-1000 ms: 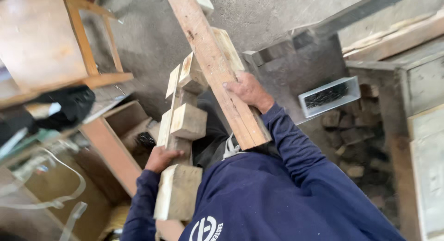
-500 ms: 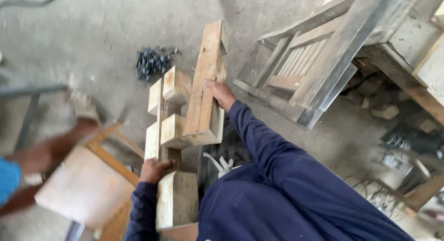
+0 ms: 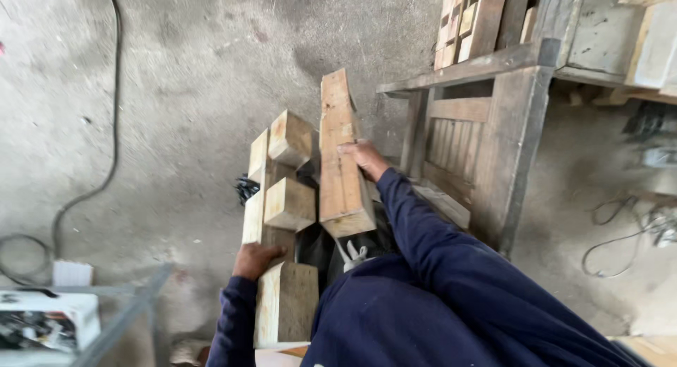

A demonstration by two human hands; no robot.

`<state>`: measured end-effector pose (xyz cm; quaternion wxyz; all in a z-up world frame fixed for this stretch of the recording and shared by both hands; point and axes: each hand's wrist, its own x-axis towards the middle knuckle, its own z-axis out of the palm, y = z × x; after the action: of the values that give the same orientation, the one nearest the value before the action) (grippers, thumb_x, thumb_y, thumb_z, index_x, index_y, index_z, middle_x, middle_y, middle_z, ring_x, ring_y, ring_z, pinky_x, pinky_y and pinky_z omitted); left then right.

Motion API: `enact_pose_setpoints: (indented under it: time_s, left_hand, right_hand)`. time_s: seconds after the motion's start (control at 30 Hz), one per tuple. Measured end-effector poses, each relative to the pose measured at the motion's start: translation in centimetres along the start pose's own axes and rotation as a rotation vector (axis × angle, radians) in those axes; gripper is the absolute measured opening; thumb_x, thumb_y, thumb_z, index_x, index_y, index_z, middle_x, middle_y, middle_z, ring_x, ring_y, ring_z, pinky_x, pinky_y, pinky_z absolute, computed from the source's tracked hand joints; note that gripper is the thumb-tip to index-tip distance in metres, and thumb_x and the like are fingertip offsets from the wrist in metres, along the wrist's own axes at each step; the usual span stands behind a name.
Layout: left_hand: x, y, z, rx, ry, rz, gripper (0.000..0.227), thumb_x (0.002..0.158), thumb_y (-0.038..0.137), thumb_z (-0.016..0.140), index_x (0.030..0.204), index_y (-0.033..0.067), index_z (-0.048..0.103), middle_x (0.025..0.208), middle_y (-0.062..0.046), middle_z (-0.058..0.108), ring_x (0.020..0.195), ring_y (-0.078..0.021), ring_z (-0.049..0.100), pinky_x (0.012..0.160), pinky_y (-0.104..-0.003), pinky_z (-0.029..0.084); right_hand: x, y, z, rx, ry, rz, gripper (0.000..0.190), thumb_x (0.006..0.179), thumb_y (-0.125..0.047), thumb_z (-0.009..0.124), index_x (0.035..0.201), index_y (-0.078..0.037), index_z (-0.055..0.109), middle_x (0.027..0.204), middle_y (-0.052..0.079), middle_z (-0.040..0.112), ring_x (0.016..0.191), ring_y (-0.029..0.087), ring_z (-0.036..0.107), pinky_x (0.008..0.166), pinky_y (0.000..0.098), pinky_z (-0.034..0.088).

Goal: The person uses an angle grinder to smooth the edges of a wooden block. After finishing the grinding, they place the block on a workbench and proceed to stack several other wooden blocks on the floor.

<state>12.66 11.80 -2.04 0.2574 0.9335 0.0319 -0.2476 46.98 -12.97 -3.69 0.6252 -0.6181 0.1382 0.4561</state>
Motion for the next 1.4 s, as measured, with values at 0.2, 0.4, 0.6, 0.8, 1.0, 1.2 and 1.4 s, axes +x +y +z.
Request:
enact_pose_setpoints:
  time_s: [0.2, 0.4, 0.6, 0.8, 1.0, 1.2, 1.4]
  left_hand:
    - [16.4, -10.1, -10.4, -0.19, -0.134, -0.118, 0.029, 0.084, 0.051, 0.083, 0.083, 0.0222, 0.079, 0.075, -0.012, 0.074, 0.069, -0.0272, 0.073, 0.066, -0.042, 0.057]
    - [33.2, -13.0, -21.5, 0.02, -0.199, 0.114, 0.017, 0.079, 0.041, 0.075, 0.086, 0.0271, 0.082, 0.074, -0.014, 0.071, 0.066, -0.0332, 0.068, 0.063, -0.046, 0.054]
    - [52.8, -9.3, -33.0, -0.029, -0.267, 0.027, 0.031, 0.074, 0.043, 0.082, 0.074, 0.0127, 0.08, 0.065, -0.016, 0.069, 0.058, -0.0305, 0.066, 0.06, -0.043, 0.053]
    - [75.1, -3.3, -36.1, -0.283, -0.316, -0.097, 0.047, 0.073, 0.042, 0.085, 0.071, -0.0037, 0.074, 0.059, -0.015, 0.069, 0.05, -0.0228, 0.062, 0.053, -0.039, 0.051]
    - [96.2, 2.4, -32.7, -0.23, -0.225, -0.21, 0.058, 0.07, 0.046, 0.089, 0.08, -0.009, 0.072, 0.072, -0.018, 0.073, 0.062, -0.0238, 0.074, 0.06, -0.038, 0.06]
    - [112.4, 6.6, -24.9, -0.329, -0.107, -0.182, 0.056, 0.07, 0.043, 0.087, 0.08, -0.0105, 0.074, 0.072, -0.023, 0.074, 0.064, -0.0282, 0.074, 0.063, -0.038, 0.059]
    - [124.8, 3.0, -11.5, -0.553, -0.107, -0.235, 0.046, 0.067, 0.036, 0.083, 0.078, -0.0081, 0.075, 0.073, -0.022, 0.076, 0.06, -0.0277, 0.075, 0.061, -0.039, 0.061]
  right_hand:
    - [4.8, -8.2, -1.2, -0.11, 0.059, -0.09, 0.036, 0.087, -0.021, 0.071, 0.111, 0.006, 0.073, 0.095, 0.01, 0.077, 0.082, 0.019, 0.073, 0.076, 0.0336, 0.057]
    - [9.8, -12.8, -1.6, -0.114, 0.253, -0.219, 0.034, 0.095, -0.022, 0.073, 0.114, 0.007, 0.076, 0.105, 0.012, 0.079, 0.094, 0.019, 0.073, 0.088, 0.0309, 0.056]
    - [15.0, -19.3, -4.0, 0.394, 0.356, -0.188, 0.049, 0.083, -0.013, 0.071, 0.127, 0.007, 0.059, 0.106, 0.011, 0.073, 0.091, 0.021, 0.07, 0.08, 0.0332, 0.058]
    - [26.1, -25.6, -13.7, 0.246, 0.487, -0.068, 0.046, 0.085, -0.017, 0.07, 0.121, 0.011, 0.064, 0.102, 0.013, 0.073, 0.087, 0.021, 0.07, 0.077, 0.033, 0.057]
    - [39.4, -31.3, -25.0, 0.03, 0.524, 0.024, 0.047, 0.082, -0.014, 0.068, 0.124, 0.003, 0.058, 0.099, 0.012, 0.072, 0.086, 0.024, 0.071, 0.077, 0.0364, 0.06]
    - [54.3, -31.6, -37.7, -0.804, 0.622, 0.074, 0.035, 0.088, -0.016, 0.067, 0.115, 0.006, 0.061, 0.09, 0.024, 0.071, 0.086, 0.037, 0.07, 0.082, 0.0492, 0.053]
    - [70.8, -19.3, -48.8, -1.512, 0.741, 0.023, 0.038, 0.094, -0.008, 0.06, 0.127, 0.009, 0.056, 0.105, 0.026, 0.07, 0.101, 0.04, 0.067, 0.088, 0.0542, 0.05]
